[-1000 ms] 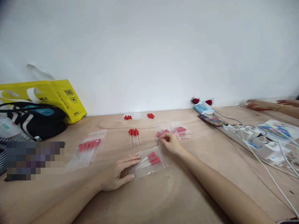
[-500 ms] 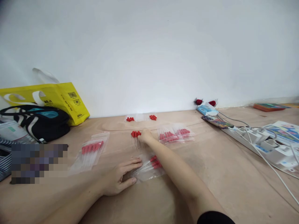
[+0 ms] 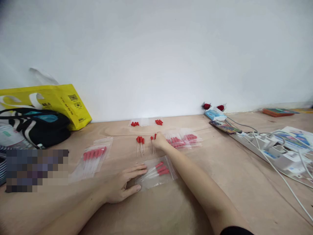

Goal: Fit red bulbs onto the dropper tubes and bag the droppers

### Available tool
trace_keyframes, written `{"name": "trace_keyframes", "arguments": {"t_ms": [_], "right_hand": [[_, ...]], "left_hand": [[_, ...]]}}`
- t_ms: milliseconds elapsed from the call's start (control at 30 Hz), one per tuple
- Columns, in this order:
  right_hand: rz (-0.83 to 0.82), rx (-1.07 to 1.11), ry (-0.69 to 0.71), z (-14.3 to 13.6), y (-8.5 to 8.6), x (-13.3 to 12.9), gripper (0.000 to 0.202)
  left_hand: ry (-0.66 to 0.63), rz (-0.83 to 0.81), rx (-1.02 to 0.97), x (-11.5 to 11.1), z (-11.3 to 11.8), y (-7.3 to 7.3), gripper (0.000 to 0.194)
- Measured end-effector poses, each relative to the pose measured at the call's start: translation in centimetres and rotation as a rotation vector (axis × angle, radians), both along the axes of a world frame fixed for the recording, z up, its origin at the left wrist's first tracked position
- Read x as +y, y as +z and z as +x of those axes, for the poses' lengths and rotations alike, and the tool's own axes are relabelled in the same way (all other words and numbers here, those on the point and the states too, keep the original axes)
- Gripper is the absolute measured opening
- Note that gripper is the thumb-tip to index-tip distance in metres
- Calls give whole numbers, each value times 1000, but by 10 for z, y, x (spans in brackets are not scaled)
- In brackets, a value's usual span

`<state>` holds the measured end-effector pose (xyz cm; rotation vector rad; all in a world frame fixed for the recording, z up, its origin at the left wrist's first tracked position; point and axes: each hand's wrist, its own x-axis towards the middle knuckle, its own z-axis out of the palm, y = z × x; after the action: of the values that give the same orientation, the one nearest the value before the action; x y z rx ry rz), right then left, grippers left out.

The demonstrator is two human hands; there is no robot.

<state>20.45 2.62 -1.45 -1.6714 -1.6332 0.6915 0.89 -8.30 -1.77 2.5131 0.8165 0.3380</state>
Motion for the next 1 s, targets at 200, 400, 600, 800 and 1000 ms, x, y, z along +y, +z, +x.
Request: {"name": "trace_keyframes", "arguments": {"t_ms": [200, 400, 600, 800, 1000], "right_hand": [[103, 251, 37, 49, 3, -37, 57], [285, 575, -130, 97, -28, -80, 58], [267, 744, -138, 90, -42, -91, 55], [163, 891, -129, 77, -37, -100, 49], [34, 853, -11, 76, -39, -108, 42]], "left_hand": [[-6, -22, 28, 2, -2, 2, 47], [-11, -17, 33, 4, -2, 3, 47], [-32, -8, 21, 6, -2, 0, 46], [-18, -15, 9, 5, -2, 1, 46], [-16, -2, 13, 5, -2, 0, 45]]}}
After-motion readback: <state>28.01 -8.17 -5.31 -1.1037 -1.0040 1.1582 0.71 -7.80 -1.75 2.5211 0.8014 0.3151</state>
